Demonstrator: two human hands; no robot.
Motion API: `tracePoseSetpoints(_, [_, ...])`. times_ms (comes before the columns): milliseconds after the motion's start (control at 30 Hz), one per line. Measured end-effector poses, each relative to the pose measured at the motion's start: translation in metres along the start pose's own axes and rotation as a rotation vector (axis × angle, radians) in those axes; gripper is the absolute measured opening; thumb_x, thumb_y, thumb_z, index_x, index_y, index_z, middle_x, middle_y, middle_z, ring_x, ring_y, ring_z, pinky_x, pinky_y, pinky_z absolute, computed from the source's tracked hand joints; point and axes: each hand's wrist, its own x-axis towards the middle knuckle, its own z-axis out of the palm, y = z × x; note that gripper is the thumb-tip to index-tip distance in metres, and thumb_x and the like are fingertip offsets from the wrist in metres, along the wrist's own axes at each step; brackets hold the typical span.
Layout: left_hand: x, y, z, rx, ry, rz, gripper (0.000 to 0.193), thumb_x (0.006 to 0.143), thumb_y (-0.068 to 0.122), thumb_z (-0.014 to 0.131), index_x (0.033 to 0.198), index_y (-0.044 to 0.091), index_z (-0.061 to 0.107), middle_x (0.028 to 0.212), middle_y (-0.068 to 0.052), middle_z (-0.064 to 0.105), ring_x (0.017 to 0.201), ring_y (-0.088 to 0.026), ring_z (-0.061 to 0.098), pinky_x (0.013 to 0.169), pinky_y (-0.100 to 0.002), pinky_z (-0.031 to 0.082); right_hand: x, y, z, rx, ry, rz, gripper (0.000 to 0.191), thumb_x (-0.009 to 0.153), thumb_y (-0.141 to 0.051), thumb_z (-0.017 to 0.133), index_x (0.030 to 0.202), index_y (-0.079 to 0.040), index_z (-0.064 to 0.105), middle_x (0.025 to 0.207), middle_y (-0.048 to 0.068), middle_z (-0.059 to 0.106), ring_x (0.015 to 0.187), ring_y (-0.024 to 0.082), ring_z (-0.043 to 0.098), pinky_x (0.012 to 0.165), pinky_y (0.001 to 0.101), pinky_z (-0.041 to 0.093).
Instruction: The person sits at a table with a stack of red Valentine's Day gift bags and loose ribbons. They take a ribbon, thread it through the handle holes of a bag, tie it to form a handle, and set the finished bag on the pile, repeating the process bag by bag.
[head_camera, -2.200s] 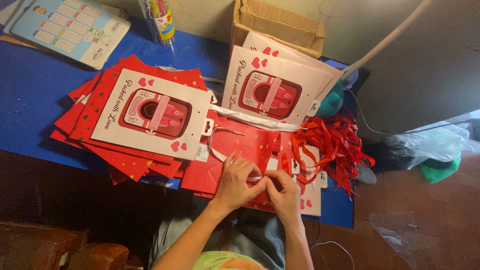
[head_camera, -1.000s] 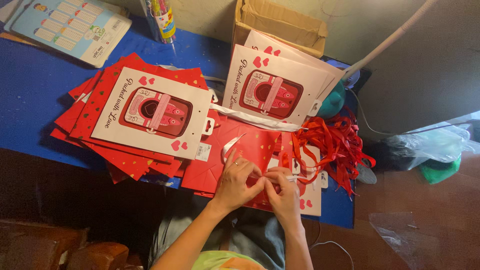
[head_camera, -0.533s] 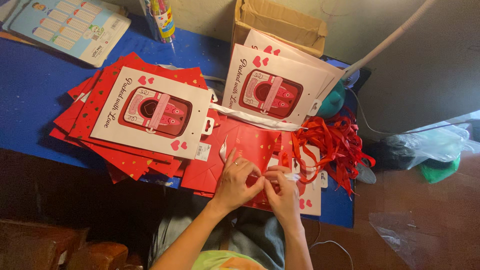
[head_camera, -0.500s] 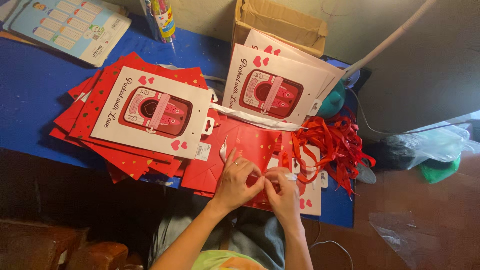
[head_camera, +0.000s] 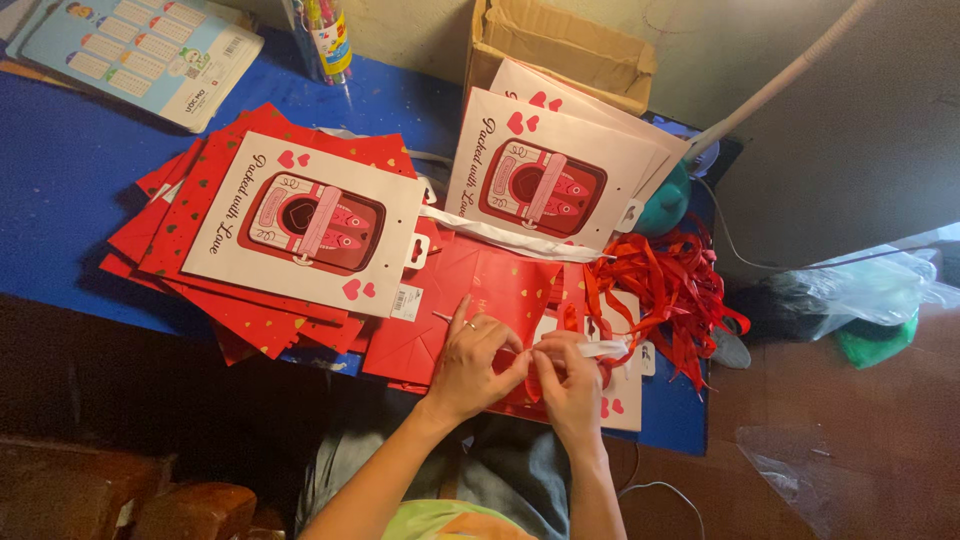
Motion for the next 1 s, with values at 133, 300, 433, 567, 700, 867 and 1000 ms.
tracePoseSetpoints(133, [0.0,0.0,0.001,0.019,-0.004,-0.009,0.018,0.083,0.022,0.075,0.081,0.01,0.062,0.08,-0.003,0.067,0.088,-0.022,0.066,0.124,-0.057,0.025,0.002,-0.001,-0.006,0.251,0.094,0.179,0.014,0.1,-0.005,0.065,0.115,-0.004,0.064,0.099,0.012,0.07,0.085,0.013,0.073,0.074,0.0252,0.058])
tracePoseSetpoints(300, [0.0,0.0,0.0,0.009,0.014,0.016,0.02,0.083,0.023,0.076,0.082,0.009,0.062,0.081,-0.003,0.067,0.09,-0.023,0.066,0.122,-0.056,0.026,0.001,-0.007,-0.004,-0.103,-0.05,-0.043,0.018,0.088,0.001,0.069,0.106,0.0,0.067,0.111,0.008,0.071,0.084,0.014,0.074,0.071,0.0272,0.058])
tracePoseSetpoints(433, [0.002,0.001,0.001,0.011,0.017,0.005,0.019,0.084,0.022,0.075,0.081,0.009,0.062,0.079,-0.003,0.066,0.088,-0.023,0.066,0.122,-0.056,0.027,0.001,-0.003,-0.002,-0.114,-0.02,0.008,0.008,0.098,-0.001,0.068,0.106,-0.001,0.069,0.096,0.008,0.077,0.083,0.014,0.076,0.075,0.0272,0.059])
tracePoseSetpoints(567, [0.002,0.001,0.0,0.005,0.001,-0.004,0.017,0.083,0.02,0.075,0.078,0.009,0.062,0.075,-0.003,0.065,0.087,-0.023,0.066,0.122,-0.057,0.026,0.006,-0.005,-0.005,0.342,0.072,0.146,0.017,0.1,-0.003,0.059,0.117,-0.001,0.062,0.104,0.011,0.07,0.086,0.015,0.072,0.08,0.027,0.061])
tracePoseSetpoints(700, [0.001,0.001,0.0,0.012,0.012,0.008,0.018,0.084,0.02,0.075,0.078,0.01,0.062,0.078,-0.003,0.065,0.089,-0.023,0.066,0.122,-0.057,0.027,0.004,-0.02,-0.008,0.049,-0.032,0.056,0.024,0.088,0.001,0.065,0.112,-0.003,0.063,0.111,0.006,0.063,0.084,0.013,0.069,0.072,0.0253,0.057])
tracePoseSetpoints(867, [0.001,-0.001,0.0,-0.006,0.011,0.014,0.019,0.083,0.022,0.076,0.079,0.01,0.062,0.08,-0.003,0.066,0.09,-0.023,0.066,0.121,-0.057,0.027,0.001,-0.019,-0.004,-0.22,-0.046,0.016,0.013,0.089,-0.001,0.073,0.102,-0.003,0.069,0.101,0.006,0.068,0.078,0.013,0.066,0.069,0.0266,0.053])
tracePoseSetpoints(1000, [-0.001,0.0,0.001,0.006,0.001,-0.003,0.018,0.084,0.022,0.076,0.08,0.01,0.062,0.08,-0.003,0.067,0.089,-0.023,0.066,0.122,-0.057,0.027,0.002,-0.012,-0.006,-0.05,0.036,0.011,0.01,0.094,-0.003,0.069,0.105,-0.003,0.067,0.098,0.005,0.067,0.083,0.011,0.068,0.074,0.0247,0.055])
